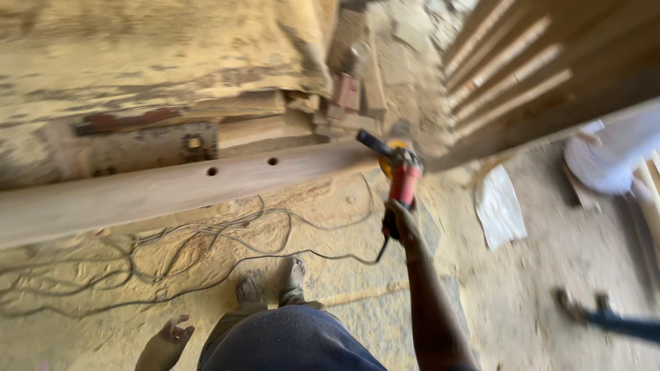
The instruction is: The person uses an angle grinder with a sanding disc to smooth the surface of a long, cylindrical wooden log. The person moves the tool back and forth along the length of the log, generating sawdust, while another person works in the background.
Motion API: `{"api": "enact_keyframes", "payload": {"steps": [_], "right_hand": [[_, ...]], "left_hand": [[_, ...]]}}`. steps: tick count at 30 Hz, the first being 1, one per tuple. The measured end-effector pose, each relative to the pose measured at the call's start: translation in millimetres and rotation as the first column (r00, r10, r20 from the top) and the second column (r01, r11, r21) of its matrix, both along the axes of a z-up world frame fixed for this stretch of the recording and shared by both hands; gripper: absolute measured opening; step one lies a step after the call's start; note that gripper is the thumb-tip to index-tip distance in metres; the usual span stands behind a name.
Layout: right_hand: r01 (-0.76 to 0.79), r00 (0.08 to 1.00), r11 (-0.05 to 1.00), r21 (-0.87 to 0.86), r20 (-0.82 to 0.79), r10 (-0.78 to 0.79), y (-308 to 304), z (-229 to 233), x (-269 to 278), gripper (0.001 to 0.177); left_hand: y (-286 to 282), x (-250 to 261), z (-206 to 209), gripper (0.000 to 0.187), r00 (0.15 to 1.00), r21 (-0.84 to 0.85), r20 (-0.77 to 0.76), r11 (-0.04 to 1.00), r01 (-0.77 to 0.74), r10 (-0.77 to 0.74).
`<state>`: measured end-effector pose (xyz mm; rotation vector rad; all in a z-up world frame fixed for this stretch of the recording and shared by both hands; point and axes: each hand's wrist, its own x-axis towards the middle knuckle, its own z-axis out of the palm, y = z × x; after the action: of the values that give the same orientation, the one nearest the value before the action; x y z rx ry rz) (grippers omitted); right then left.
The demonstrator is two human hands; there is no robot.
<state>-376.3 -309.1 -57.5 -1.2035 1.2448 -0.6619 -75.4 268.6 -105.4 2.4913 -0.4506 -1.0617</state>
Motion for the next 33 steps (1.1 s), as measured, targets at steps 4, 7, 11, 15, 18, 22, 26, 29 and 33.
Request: {"api": "enact_keyframes", "payload": {"steps": [4, 7, 11, 15, 18, 22, 26, 29, 33], "right_hand": [[-0.222, 0.975, 0.971, 0.09, 0.041, 0.219, 80.1, 27.4, 8.4, 0.057], [-0.434, 0.901, 0.883, 0.18, 0.087, 0.425, 142.8, 43.1, 48.7, 0.056], [-0.66, 0.751, 0.724, 0.2, 0.137, 0.646, 207.0, 60.3, 144.7, 0.055], [-0.765, 0.643, 0.618, 0.182, 0.165, 0.747, 301.5, 72.3, 222.6, 0.055], [-0.823, 0.567, 0.546, 0.154, 0.207, 0.797, 381.6, 83.0, 268.4, 0.054], [-0.857, 0.514, 0.484, 0.178, 0.21, 0.832, 478.8, 81.6, 263.6, 0.053], [-0.909, 0.415, 0.385, 0.163, 0.246, 0.876, 538.0, 88.8, 286.6, 0.052], [-0.929, 0.362, 0.327, 0.174, 0.239, 0.901, 577.8, 96.4, 312.3, 0.051], [-0.93, 0.299, 0.27, 0.25, 0.085, 0.95, 634.8, 111.6, 363.8, 0.05]], "left_hand": [[36.9, -18.4, -3.4, 0.053, 0.997, 0.07, 0.034, 0.995, -0.068, 0.066], [78.2, -35.6, -14.0, 0.049, 0.981, 0.05, 0.008, 0.98, -0.193, 0.193], [144.1, -65.7, -23.9, 0.047, 0.946, 0.124, 0.091, 0.939, -0.321, 0.311], [223.2, -103.3, -31.8, 0.044, 0.852, 0.01, -0.002, 0.852, -0.524, 0.524], [299.7, -137.3, -37.9, 0.046, 0.743, 0.038, -0.081, 0.747, -0.664, 0.664], [410.6, -190.6, -15.9, 0.049, 0.558, 0.164, -0.062, 0.56, -0.812, 0.827], [478.4, -214.9, -5.1, 0.049, 0.231, 0.183, -0.14, 0.255, -0.949, 0.963], [483.2, -185.5, -16.0, 0.05, 0.088, 0.091, -0.216, 0.11, -0.99, 0.972], [504.2, -168.4, -46.9, 0.05, 0.014, -0.051, -0.355, -0.005, -0.999, 0.935]]}}
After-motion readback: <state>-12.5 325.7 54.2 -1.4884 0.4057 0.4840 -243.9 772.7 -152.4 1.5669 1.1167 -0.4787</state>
